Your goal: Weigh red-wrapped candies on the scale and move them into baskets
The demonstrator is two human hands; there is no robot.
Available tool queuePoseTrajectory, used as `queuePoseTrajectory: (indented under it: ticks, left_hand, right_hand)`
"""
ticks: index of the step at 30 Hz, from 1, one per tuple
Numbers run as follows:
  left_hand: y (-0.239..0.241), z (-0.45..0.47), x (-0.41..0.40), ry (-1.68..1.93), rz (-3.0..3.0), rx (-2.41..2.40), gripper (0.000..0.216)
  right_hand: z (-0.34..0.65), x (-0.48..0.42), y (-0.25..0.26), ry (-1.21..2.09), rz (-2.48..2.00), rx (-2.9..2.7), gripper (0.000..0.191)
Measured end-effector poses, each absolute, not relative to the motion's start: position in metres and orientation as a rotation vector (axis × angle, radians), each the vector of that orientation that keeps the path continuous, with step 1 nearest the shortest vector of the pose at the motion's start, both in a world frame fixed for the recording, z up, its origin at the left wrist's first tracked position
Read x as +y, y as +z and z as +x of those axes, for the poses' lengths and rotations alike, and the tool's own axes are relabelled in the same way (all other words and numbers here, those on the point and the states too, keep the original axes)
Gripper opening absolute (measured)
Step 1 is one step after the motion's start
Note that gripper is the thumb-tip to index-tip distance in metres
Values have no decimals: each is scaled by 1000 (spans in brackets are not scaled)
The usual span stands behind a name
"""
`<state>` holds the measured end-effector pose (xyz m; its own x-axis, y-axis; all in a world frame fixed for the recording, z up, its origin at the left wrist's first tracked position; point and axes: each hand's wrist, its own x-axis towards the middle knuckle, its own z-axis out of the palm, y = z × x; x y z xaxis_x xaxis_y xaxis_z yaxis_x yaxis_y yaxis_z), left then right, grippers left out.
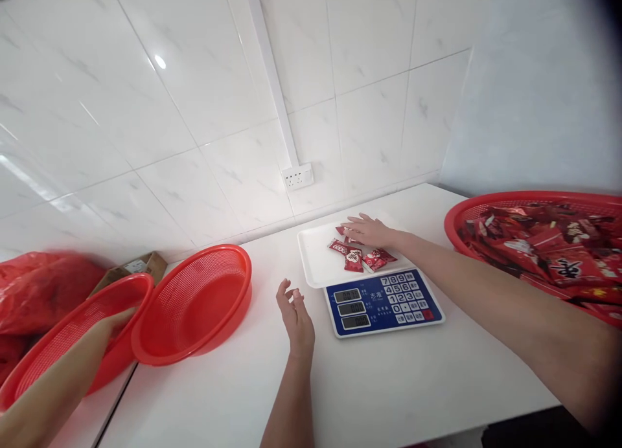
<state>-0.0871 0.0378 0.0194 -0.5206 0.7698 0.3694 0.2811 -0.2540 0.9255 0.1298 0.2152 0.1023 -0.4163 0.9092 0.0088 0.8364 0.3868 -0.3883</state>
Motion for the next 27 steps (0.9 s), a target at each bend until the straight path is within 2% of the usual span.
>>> queuePoseTrajectory:
  ticks: [10,17,21,27]
  left_hand:
    - [22,-85,36,1818,1257,1610,41]
    - [24,-85,35,1818,1250,1607,40]
    - [25,-85,35,1842,1255,1596,40]
    - [29,-83,34,1892,1258,1582,41]
  right_hand:
    - [144,197,113,800,-1322,-2467,71]
    - [181,156,123,795,-1315,-2217,64]
    - [208,105,102,682,-1319,-1935,57]
    - [229,28,46,945,-1305,-1635,53]
